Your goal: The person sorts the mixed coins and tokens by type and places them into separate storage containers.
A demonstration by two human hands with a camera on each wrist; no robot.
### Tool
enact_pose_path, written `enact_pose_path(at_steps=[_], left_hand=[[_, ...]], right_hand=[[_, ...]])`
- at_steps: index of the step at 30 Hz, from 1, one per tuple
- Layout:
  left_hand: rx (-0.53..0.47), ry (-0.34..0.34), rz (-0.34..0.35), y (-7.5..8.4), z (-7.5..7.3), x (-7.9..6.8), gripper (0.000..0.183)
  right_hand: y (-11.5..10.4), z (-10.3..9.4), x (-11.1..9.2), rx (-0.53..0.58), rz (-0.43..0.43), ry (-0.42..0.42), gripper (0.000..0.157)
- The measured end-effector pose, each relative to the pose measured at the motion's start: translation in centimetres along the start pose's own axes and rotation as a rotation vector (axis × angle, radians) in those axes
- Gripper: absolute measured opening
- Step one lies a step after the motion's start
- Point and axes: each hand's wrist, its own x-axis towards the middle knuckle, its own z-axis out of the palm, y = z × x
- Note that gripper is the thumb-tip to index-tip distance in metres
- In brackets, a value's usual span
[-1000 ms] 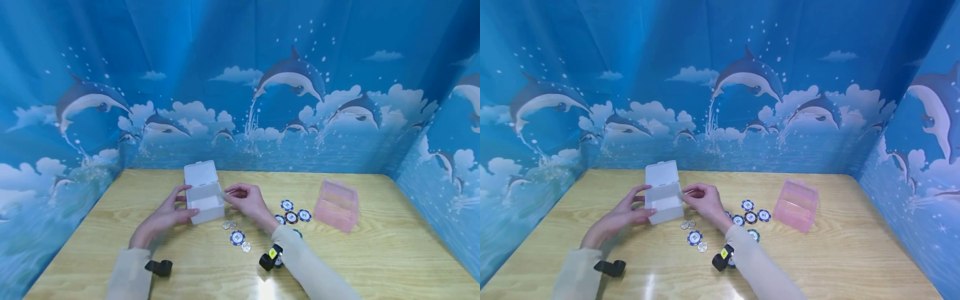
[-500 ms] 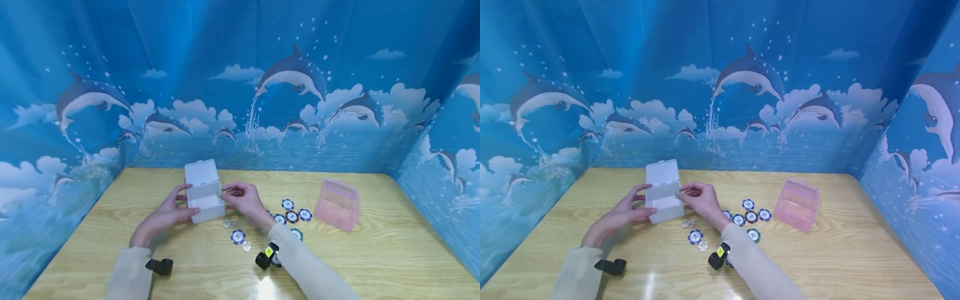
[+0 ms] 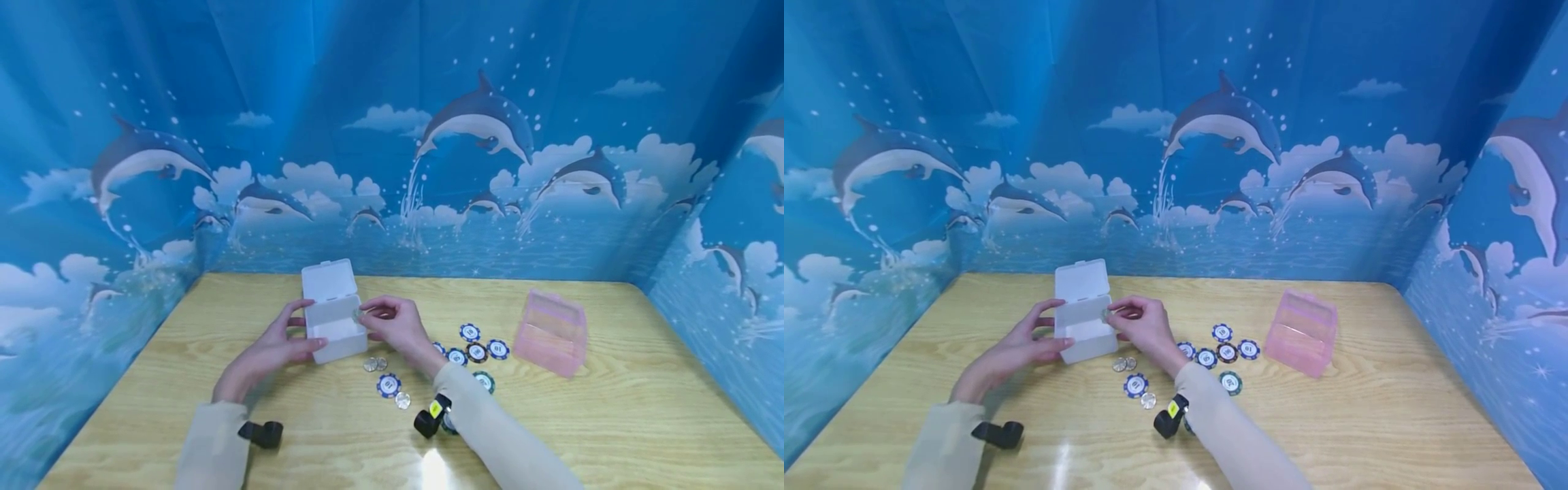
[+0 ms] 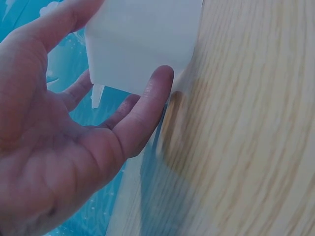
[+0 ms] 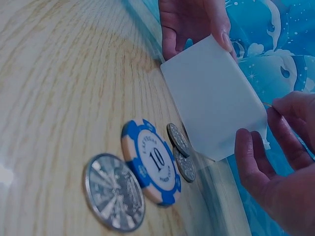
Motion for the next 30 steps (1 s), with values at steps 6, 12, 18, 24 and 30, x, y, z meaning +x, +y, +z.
enact_pose_path(at_steps=[6, 12, 18, 24, 30], left_hand=[[0.001, -0.001, 0.004, 0.08, -0.14, 0.07, 0.093], [-0.004, -0.004, 0.008, 0.03, -0.26, 0.18, 0.094], [-0.003, -0.005, 0.01, -0.07, -0.25, 0.16, 0.094], [0.001, -0.006, 0.005, -0.13, -0.16, 0.06, 0.093], [-0.013, -0.003, 0.0, -0.21, -0.07, 0.07, 0.092]], right_hand=[[-0.04, -0.06, 0.22, -0.02, 0.005, 0.001, 0.026], [-0.25, -0.04, 0.26, -0.022, 0.011, 0.001, 0.026], [-0.23, -0.11, 0.18, 0.002, 0.011, -0.011, 0.028], [-0.08, -0.32, 0.02, 0.028, 0.013, -0.026, 0.029], [-0.02, -0.65, -0.16, 0.022, 0.005, -0.048, 0.031]])
